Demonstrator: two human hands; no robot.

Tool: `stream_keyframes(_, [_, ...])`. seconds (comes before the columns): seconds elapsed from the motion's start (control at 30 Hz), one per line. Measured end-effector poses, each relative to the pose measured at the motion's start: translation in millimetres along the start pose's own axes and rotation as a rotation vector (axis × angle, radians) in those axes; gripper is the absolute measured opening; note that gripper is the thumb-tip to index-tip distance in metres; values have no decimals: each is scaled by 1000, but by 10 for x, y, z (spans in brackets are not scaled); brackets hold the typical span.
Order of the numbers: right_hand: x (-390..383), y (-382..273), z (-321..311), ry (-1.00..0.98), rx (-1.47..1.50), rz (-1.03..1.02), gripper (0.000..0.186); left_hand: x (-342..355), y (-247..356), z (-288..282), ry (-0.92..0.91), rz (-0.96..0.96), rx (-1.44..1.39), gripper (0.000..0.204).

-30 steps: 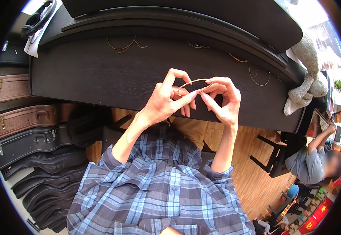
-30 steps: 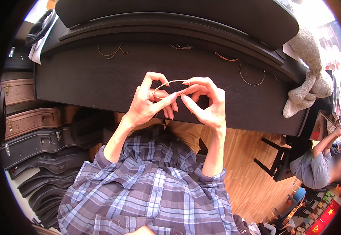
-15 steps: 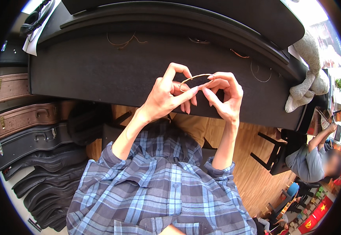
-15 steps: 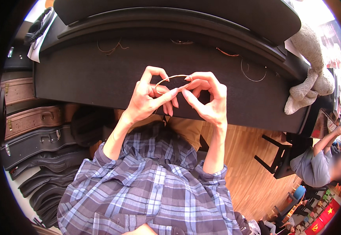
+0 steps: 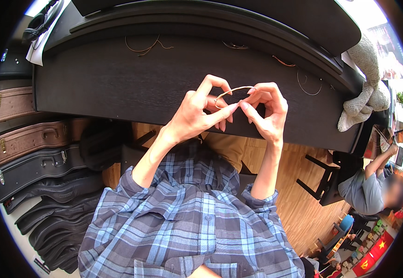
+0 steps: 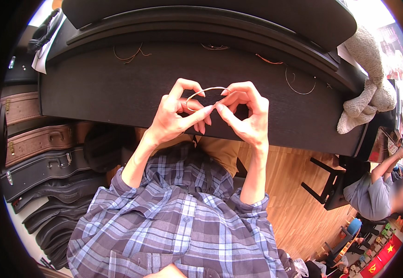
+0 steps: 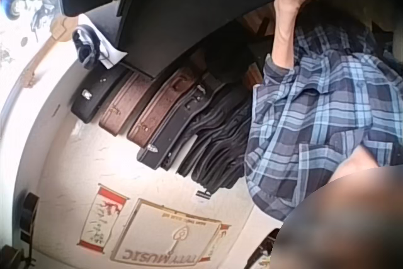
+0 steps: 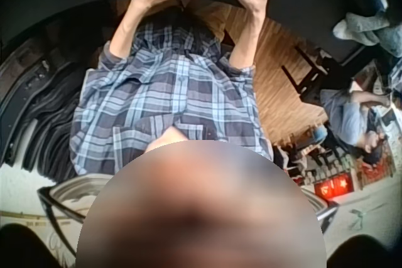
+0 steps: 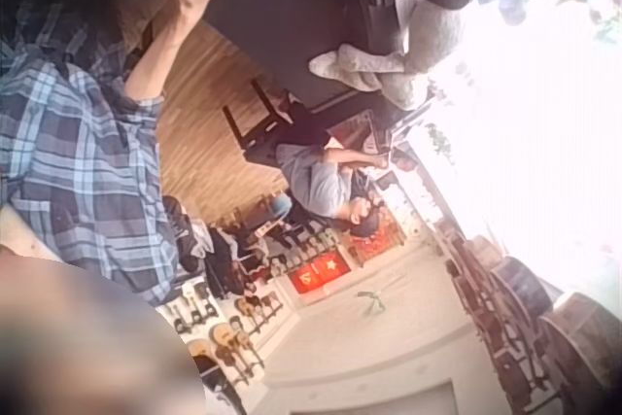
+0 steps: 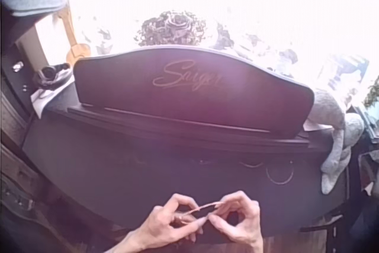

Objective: The person shapes thin copper-colored wire into circular loops by hand on a piano surface. They repeatedly bend, twist, and adjust the wire to form and refine the loops, occasionally placing them down and picking them up again.

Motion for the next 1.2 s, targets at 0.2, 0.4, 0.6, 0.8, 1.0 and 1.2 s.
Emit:
stream_keyframes(0.2, [-25,24,-6,19,21,21,30,4,16,19,8,64,62,28])
stream_keyframes(0.4, [9,28,11,54,37,-70,26,2,9,7,-18,28,15,31])
stream_keyframes(0.6, [-20,17,8,-170,105,19,30,-16,-11,23,-189,-117,-253,38])
stream_keyframes(0.8, [-23,-24,1,-215,73,-70,33,-47,18,-5,-249,-173,-376,40])
stream_keyframes(1.0, [-34,0,4,-170,147,-89,37,-34,46,-16,-261,-166,-498,40])
stream_keyframes(1.2, [-55,68,9,-175,187,-108,40,-41,38,-14,-287,-175,-494,40])
Point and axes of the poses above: each hand's wrist, its own x-axis towards the middle knuckle, its own z-axis out of the palm, y = z × x, the point moved 5 cm from there along x, towards the middle knuckle, and after that the axes turned 1 degree about -z, right-handed, at the moved point
